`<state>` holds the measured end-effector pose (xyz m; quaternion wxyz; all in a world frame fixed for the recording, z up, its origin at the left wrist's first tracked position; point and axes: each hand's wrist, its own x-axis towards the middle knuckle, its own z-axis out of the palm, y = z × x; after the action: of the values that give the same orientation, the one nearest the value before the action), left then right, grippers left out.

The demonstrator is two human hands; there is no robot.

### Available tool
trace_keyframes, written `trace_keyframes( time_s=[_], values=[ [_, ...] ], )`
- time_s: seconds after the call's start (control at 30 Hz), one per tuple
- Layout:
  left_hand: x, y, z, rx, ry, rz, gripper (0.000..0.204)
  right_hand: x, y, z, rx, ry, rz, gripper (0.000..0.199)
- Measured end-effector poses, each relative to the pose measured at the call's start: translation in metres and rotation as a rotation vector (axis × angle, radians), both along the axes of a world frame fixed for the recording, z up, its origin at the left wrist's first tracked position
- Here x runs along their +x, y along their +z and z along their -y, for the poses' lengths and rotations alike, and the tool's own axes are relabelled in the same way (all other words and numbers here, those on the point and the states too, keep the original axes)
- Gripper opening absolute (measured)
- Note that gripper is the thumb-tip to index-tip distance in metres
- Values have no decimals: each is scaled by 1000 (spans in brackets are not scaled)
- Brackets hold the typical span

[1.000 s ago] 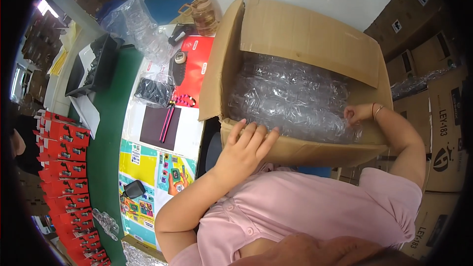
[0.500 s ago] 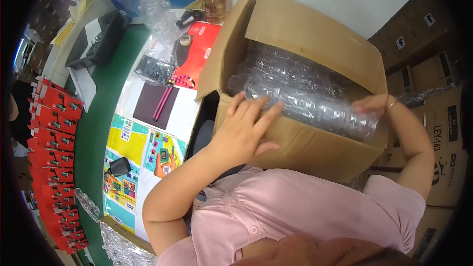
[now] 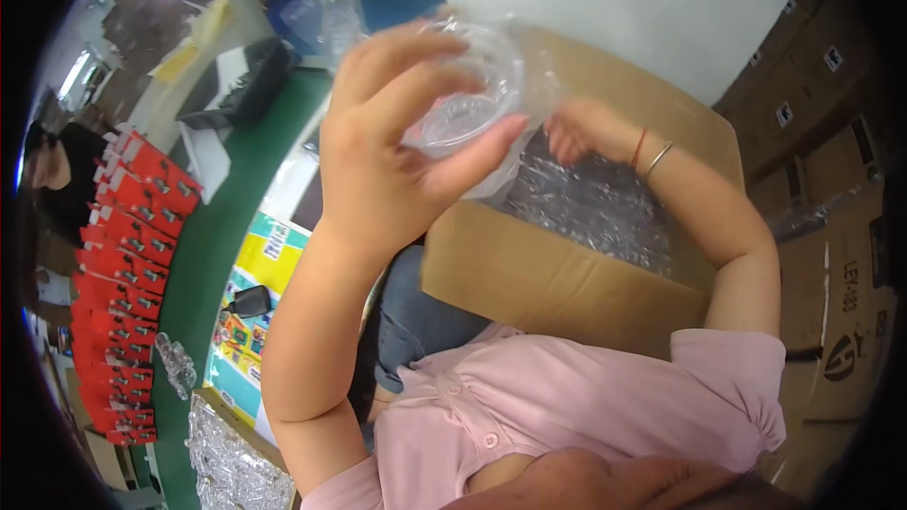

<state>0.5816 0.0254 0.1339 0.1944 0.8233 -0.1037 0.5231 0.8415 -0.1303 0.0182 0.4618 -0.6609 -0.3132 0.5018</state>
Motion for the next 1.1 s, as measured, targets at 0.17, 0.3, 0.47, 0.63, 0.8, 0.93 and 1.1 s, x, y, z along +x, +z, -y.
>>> trace_keyframes(
  time_s=[0.17, 0.3, 0.47, 0.63, 0.8, 0.93, 1.1],
  values=[
    [-39, -8, -17, 53, 130, -147, 28, 3, -136, -34, -413, -122, -74, 57],
    [-40, -34, 7, 7, -111, -83, 30, -55, -120, -99, -248, 138, 9, 50],
    [-33, -50, 53, 337, -332, 58, 19, -135, -117, -134, -130, 380, 20, 50],
    [-36, -41, 57, 435, -282, 82, 27, -122, -110, -104, -25, 300, 30, 51],
    [-60, -33, 40, 640, -183, 171, 23, -82, -89, -66, 78, 130, 58, 52],
    [-94, -45, 18, 574, -134, 97, 19, -59, -77, -48, 174, -11, 42, 52],
    [-162, -73, -16, 319, 67, 81, 16, -41, -72, -19, 286, -245, -9, 53]
  ],
)
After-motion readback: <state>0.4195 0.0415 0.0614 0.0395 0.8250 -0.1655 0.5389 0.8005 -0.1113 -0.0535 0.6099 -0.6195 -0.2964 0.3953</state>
